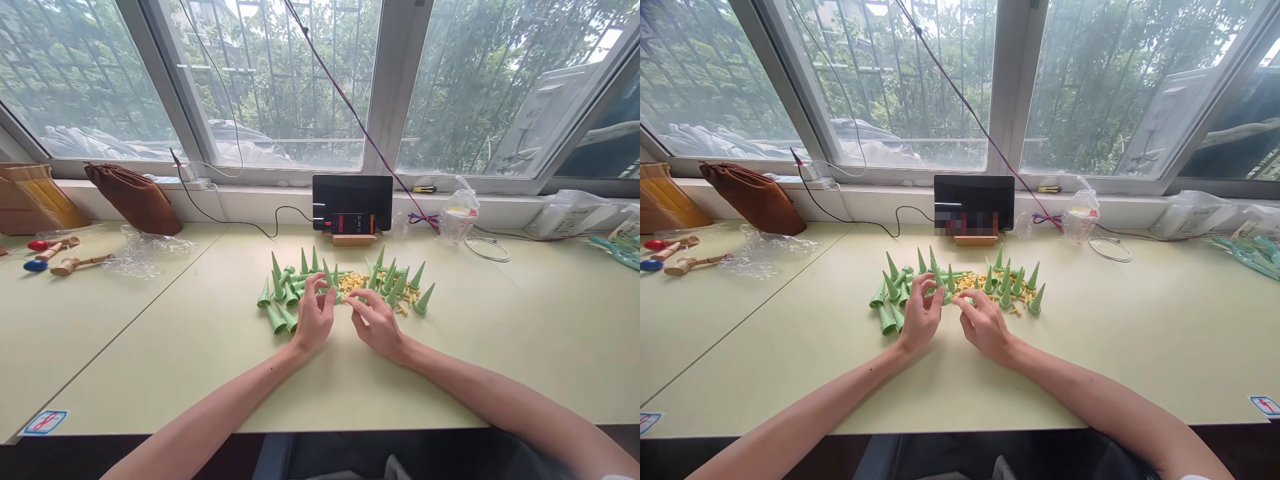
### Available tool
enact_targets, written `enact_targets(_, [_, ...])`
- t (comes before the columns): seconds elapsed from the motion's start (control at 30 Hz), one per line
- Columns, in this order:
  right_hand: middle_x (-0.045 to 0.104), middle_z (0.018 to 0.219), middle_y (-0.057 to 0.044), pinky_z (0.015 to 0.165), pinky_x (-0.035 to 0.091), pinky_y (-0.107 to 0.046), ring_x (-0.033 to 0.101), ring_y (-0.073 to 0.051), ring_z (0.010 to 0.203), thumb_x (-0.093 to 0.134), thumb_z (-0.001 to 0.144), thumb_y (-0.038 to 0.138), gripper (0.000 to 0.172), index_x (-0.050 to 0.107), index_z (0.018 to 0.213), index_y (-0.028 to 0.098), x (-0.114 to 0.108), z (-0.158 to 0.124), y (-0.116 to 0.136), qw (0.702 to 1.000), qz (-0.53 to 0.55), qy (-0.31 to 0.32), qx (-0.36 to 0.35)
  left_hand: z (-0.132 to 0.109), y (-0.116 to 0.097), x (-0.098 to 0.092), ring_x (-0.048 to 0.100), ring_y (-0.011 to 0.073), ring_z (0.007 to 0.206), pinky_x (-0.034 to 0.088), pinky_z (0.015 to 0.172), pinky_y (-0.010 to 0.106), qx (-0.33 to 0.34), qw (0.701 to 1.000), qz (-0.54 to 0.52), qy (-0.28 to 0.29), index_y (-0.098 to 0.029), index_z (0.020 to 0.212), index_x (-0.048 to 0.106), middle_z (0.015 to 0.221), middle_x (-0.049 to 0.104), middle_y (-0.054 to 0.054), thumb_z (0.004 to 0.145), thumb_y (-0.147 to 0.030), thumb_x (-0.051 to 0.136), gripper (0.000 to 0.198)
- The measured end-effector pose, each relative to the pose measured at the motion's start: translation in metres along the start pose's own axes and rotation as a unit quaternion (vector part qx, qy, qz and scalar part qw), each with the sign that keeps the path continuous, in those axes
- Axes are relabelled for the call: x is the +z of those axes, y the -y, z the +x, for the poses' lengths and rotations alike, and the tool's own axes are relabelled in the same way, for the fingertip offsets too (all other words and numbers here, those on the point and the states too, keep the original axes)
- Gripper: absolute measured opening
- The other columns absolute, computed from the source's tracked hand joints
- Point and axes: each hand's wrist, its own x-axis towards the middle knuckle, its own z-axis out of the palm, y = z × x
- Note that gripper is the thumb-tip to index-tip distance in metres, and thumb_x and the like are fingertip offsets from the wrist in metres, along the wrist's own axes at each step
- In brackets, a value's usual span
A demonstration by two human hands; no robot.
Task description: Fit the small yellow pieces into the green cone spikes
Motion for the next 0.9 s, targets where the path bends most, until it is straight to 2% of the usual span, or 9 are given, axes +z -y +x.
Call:
enact_targets(0.23, [0.061, 0.107, -0.009, 0.069, 0.057, -0.029, 0.064, -0.016, 0.080, 0.047, 0.086, 0.003, 0.035, 0.060, 0.113, 0.022, 0.0051, 0.0005, -0.0040, 0.999, 0.024, -0.018, 0.018, 0.0009, 0.0025, 0.0017, 0.039, 0.0017, 0.044, 0.030, 0.038, 0.016, -0.008, 1.000, 0.004, 0.027, -0.025, 0.113, 0.042, 0.088, 0.049, -0.001, 0.094, -0.034, 0.051, 0.024])
enact_targets(0.53, [0.057, 0.109, -0.009, 0.080, 0.058, -0.032, 0.063, -0.018, 0.097, 0.048, 0.087, 0.006, 0.036, 0.057, 0.118, 0.023, 0.0070, 0.0036, -0.0029, 0.997, 0.065, -0.025, 0.016, 0.0015, 0.0034, 0.0013, 0.040, 0.0017, 0.045, 0.031, 0.040, 0.016, -0.008, 0.998, 0.018, 0.058, -0.024, 0.114, 0.043, 0.090, 0.049, -0.001, 0.093, -0.035, 0.050, 0.025])
enact_targets(0.73, [0.056, 0.113, -0.010, 0.079, 0.059, -0.033, 0.064, -0.018, 0.095, 0.049, 0.091, 0.011, 0.032, 0.055, 0.120, 0.023, 0.0069, 0.0052, -0.0019, 0.995, 0.085, -0.012, 0.041, 0.0011, 0.0041, 0.0008, 0.043, 0.0029, 0.046, 0.035, 0.041, 0.017, -0.015, 0.998, 0.027, 0.063, -0.023, 0.114, 0.045, 0.091, 0.051, 0.001, 0.093, -0.036, 0.051, 0.026])
enact_targets(0.9, [0.059, 0.111, -0.010, 0.083, 0.058, -0.034, 0.064, -0.018, 0.097, 0.049, 0.095, 0.014, 0.027, 0.058, 0.119, 0.023, 0.0066, 0.0067, -0.0032, 0.996, 0.075, -0.032, 0.042, 0.0018, 0.0057, 0.0010, 0.045, 0.0029, 0.044, 0.038, 0.039, 0.019, -0.042, 0.997, -0.005, 0.062, -0.021, 0.115, 0.048, 0.095, 0.055, 0.003, 0.092, -0.039, 0.053, 0.030])
